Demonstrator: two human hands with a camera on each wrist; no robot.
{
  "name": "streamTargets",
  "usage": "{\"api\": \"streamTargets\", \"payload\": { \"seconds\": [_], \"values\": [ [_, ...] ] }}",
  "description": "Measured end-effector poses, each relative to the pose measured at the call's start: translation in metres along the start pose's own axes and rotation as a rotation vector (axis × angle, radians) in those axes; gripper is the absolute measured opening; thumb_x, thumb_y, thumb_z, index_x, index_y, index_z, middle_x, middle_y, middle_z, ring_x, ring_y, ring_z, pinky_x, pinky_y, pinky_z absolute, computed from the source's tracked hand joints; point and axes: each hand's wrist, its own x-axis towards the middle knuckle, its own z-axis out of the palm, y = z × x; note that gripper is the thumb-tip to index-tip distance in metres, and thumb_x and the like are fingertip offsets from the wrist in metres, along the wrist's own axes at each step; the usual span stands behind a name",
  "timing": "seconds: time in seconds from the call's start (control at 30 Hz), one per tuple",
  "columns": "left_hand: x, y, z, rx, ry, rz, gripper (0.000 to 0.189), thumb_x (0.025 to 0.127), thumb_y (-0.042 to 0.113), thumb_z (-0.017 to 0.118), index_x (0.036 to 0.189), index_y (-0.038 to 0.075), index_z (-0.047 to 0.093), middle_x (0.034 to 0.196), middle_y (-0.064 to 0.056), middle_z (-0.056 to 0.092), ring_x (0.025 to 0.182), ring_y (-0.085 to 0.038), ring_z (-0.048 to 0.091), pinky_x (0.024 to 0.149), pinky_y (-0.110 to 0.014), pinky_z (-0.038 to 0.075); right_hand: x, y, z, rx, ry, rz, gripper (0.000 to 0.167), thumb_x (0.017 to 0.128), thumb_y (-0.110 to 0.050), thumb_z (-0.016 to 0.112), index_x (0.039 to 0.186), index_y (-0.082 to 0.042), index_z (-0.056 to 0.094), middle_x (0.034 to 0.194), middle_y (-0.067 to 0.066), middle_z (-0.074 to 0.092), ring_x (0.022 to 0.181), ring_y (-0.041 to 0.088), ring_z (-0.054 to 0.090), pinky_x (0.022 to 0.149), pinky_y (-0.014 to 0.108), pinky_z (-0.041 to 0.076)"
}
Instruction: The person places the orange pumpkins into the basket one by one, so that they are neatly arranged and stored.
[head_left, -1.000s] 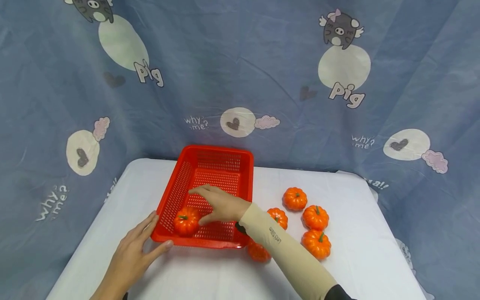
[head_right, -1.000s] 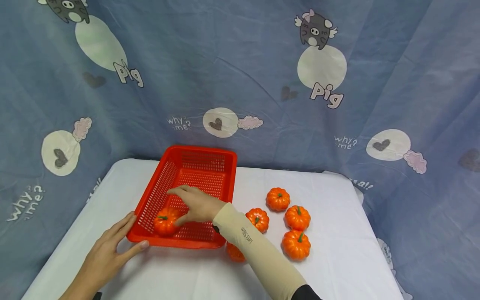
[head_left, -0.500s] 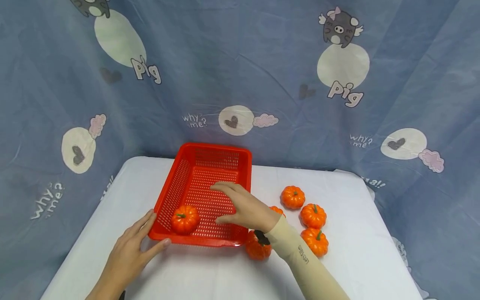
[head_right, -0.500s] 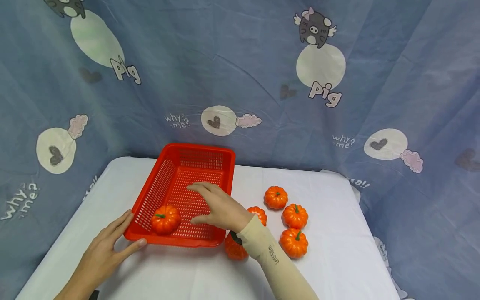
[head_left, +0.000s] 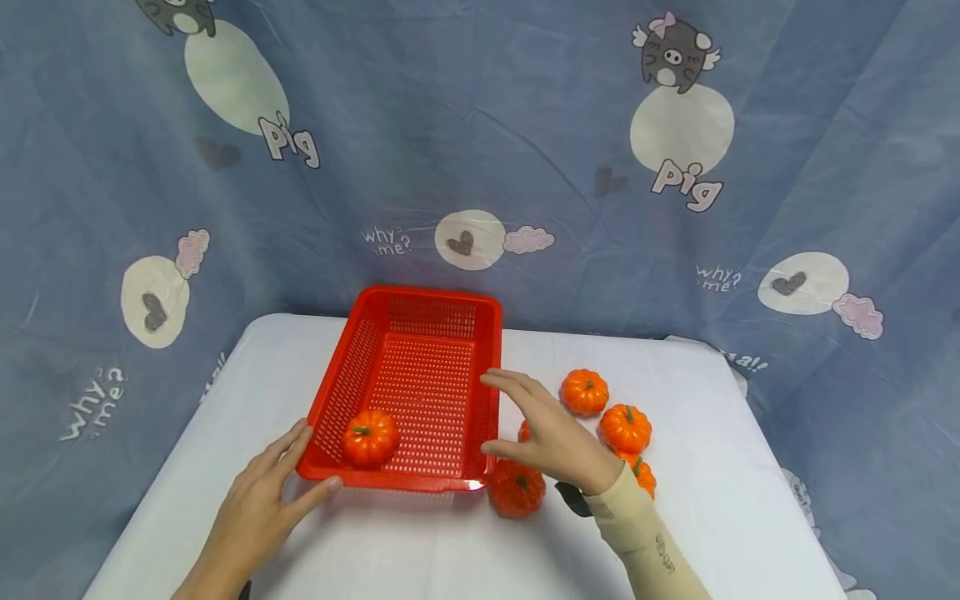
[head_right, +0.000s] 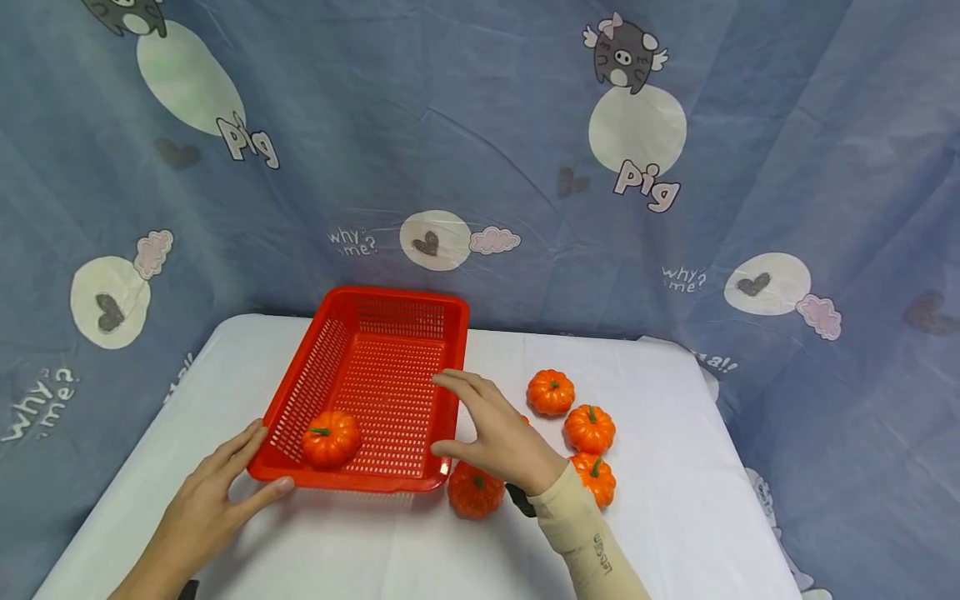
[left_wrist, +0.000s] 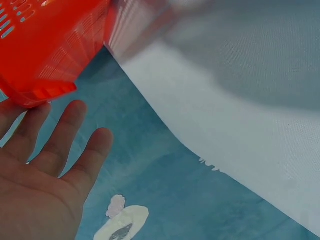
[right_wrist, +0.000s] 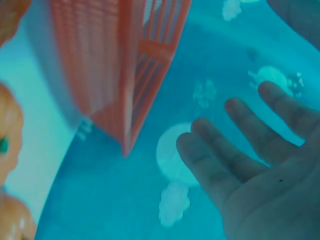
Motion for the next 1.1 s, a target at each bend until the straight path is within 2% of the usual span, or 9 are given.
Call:
{"api": "streamTargets", "payload": {
  "seconds": [0.17,0.4,0.57,0.73,0.87,1.1],
  "values": [
    [0.000,0.000,0.000,0.005,-0.006,-0.007,0.098,0.082,0.062,0.075,0.155,0.007,0.041,0.158,-0.014,0.041,0.132,-0.045,0.046,0.097,-0.073,0.040,-0.020,0.008,-0.008,-0.031,0.069,0.012,0.086,0.081,-0.032,0.088,0.154,-0.026,0.042,0.157,-0.003,0.041,0.144,0.016,0.037,0.112,0.045,0.043],
    [-0.002,-0.002,0.001,-0.004,0.001,-0.005,0.097,0.082,0.062,0.076,0.154,0.006,0.042,0.157,-0.014,0.042,0.131,-0.044,0.047,0.096,-0.073,0.041,-0.044,0.020,-0.012,-0.064,0.114,0.032,0.084,0.081,-0.032,0.088,0.152,-0.020,0.045,0.155,0.000,0.044,0.144,0.020,0.037,0.113,0.048,0.040],
    [-0.001,-0.001,0.000,-0.002,-0.002,0.005,0.097,0.083,0.061,0.076,0.154,0.006,0.041,0.158,-0.013,0.041,0.131,-0.045,0.046,0.097,-0.073,0.040,-0.064,0.030,-0.016,-0.088,0.146,0.079,0.083,0.080,-0.032,0.088,0.151,-0.020,0.046,0.155,-0.001,0.045,0.144,0.021,0.038,0.114,0.051,0.038],
    [0.000,0.001,-0.001,0.010,-0.019,-0.018,0.099,0.082,0.066,0.073,0.155,0.007,0.040,0.158,-0.013,0.041,0.132,-0.044,0.044,0.097,-0.075,0.039,-0.081,0.041,-0.020,-0.081,0.181,0.107,0.082,0.081,-0.028,0.088,0.150,-0.022,0.046,0.150,-0.004,0.049,0.138,0.016,0.045,0.110,0.045,0.044],
    [0.000,0.001,-0.001,0.014,-0.032,-0.034,0.100,0.082,0.067,0.072,0.155,0.007,0.040,0.159,-0.014,0.040,0.133,-0.044,0.044,0.097,-0.075,0.039,-0.094,0.048,-0.024,-0.082,0.193,0.169,0.083,0.079,-0.025,0.090,0.150,-0.024,0.046,0.149,-0.002,0.048,0.137,0.019,0.045,0.107,0.048,0.047],
    [0.000,0.002,0.000,0.012,-0.016,-0.020,0.100,0.081,0.066,0.074,0.155,0.007,0.041,0.158,-0.013,0.041,0.132,-0.044,0.045,0.097,-0.074,0.040,-0.115,0.059,-0.033,-0.157,0.235,0.207,0.085,0.078,-0.024,0.091,0.150,-0.019,0.047,0.152,0.002,0.047,0.140,0.026,0.043,0.110,0.055,0.040]
  ]
}}
